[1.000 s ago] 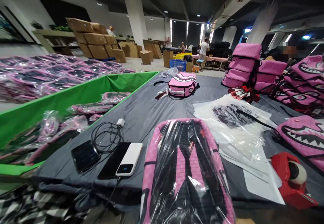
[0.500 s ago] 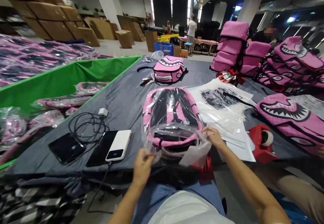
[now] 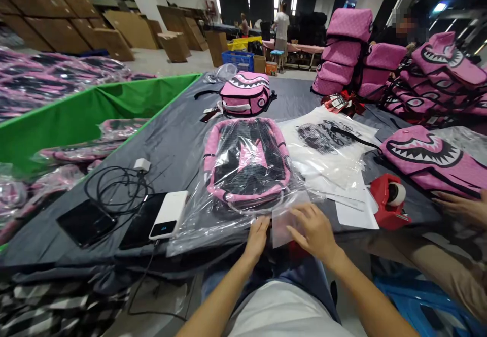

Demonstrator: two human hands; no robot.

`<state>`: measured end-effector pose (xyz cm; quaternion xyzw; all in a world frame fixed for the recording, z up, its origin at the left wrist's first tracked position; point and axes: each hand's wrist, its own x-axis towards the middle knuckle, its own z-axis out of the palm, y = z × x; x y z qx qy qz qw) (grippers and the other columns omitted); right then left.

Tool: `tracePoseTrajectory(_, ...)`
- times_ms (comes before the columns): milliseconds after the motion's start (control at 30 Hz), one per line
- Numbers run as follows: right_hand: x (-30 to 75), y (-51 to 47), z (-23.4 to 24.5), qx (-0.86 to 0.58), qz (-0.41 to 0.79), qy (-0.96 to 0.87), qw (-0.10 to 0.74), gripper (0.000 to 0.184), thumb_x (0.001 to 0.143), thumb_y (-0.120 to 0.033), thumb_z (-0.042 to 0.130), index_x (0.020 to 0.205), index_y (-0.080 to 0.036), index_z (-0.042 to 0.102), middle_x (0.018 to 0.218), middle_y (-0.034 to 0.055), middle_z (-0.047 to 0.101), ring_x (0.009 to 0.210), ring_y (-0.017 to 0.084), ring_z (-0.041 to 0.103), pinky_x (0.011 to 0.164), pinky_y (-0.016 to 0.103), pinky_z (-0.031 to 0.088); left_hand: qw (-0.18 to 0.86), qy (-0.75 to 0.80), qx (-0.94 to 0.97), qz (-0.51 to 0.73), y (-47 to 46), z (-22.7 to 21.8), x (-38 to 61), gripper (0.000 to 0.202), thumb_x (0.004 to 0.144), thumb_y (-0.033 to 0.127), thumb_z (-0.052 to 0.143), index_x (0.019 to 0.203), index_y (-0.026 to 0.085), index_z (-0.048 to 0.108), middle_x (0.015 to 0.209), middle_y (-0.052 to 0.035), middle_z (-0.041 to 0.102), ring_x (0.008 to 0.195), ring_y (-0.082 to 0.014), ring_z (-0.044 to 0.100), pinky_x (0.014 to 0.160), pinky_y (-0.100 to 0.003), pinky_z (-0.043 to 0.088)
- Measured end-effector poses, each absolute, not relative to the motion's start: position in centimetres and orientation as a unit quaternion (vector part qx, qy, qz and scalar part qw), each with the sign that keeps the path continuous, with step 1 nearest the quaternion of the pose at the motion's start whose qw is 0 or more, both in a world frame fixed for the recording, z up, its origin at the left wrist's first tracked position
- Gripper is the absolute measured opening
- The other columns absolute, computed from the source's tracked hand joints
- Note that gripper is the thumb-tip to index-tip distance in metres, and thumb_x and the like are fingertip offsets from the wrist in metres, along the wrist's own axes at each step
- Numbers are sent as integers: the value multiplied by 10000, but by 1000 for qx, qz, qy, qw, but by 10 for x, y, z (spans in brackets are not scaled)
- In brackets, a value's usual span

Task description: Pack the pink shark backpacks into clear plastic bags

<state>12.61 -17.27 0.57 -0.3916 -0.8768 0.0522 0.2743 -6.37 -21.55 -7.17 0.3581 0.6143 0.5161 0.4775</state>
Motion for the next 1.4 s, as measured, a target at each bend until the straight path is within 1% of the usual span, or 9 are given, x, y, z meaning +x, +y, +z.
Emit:
tracePoseTrajectory(100,113,-165,-16,-419,8,-871,255,601,934,-420,633,1488,-231,494,1480,186,527,1358,367,490,1081,526,426,507,572,404,502,-197,-76,-51,346,865,368,536,1046,161,746,1096,-103,774,1057,-274,702,965,-445,556)
tracePoseTrajectory(200,129,-175,-48,-418,18,-875,244,724,970,-376,567,1614,-232,267,1616,185,366,1442,343,427,1096,502,442,552,508,461,475,-197,-83,-45,366,875,258,471,1137,155,705,1023,-83,774,942,-229,719,863,-399,593)
tracePoseTrajectory(367,166,-219,-85,-394,4,-895,210,860,926,-379,628,1637,-195,180,1580,195,434,1435,326,451,1144,525,398,427,482,645,410,-204,-89,-48,439,848,70,396,1195,178,642,1060,-73,742,942,-200,702,893,-379,584)
tracePoseTrajectory(567,167,-240,-93,-436,-1,-861,263,803,854,-243,632,1583,-165,305,1430,168,605,1338,309,547,1176,543,313,23,485,852,196,-188,-76,-64,287,946,46,409,1104,162,619,1031,-110,690,955,-229,676,841,-356,566)
tracePoseTrajectory(667,164,-250,-97,-424,7,-855,298,666,826,-69,538,1473,-210,470,1275,104,703,1198,243,635,1130,474,366,-52,377,911,159,-166,-66,-68,350,986,104,462,1309,182,570,1311,-140,650,1198,-251,618,991,-394,506)
tracePoseTrajectory(767,165,-257,-102,-421,10,-850,317,593,830,-13,495,1373,-244,561,1194,72,728,1110,218,658,1087,450,399,-54,228,964,123,-142,-58,-66,302,1001,160,505,1270,227,624,1425,-74,617,1380,-227,500,1189,-416,348)
tracePoseTrajectory(867,168,-253,-101,-433,-8,-839,330,589,829,-60,534,1391,-236,551,1232,96,693,1148,253,623,1069,471,412,-46,147,983,99,-132,-56,-62,258,1012,185,497,1210,195,663,1316,-84,689,1323,-203,557,1250,-406,270)
tracePoseTrajectory(1200,172,-239,-82,-382,147,-828,383,654,769,-286,587,1415,-242,501,1301,119,624,1203,311,591,1066,513,439,-21,156,982,102,-151,-52,-85,522,1014,142,431,1534,175,393,1594,-183,426,1536,-283,304,1243,-557,298)
tracePoseTrajectory(1400,172,-210,-85,-453,443,-567,527,633,913,-550,511,1429,-187,465,1413,202,579,1287,315,587,1041,481,498,-49,139,978,146,-154,-56,-95,525,1024,120,421,1544,184,387,1564,-167,476,1523,-274,334,1221,-506,366)
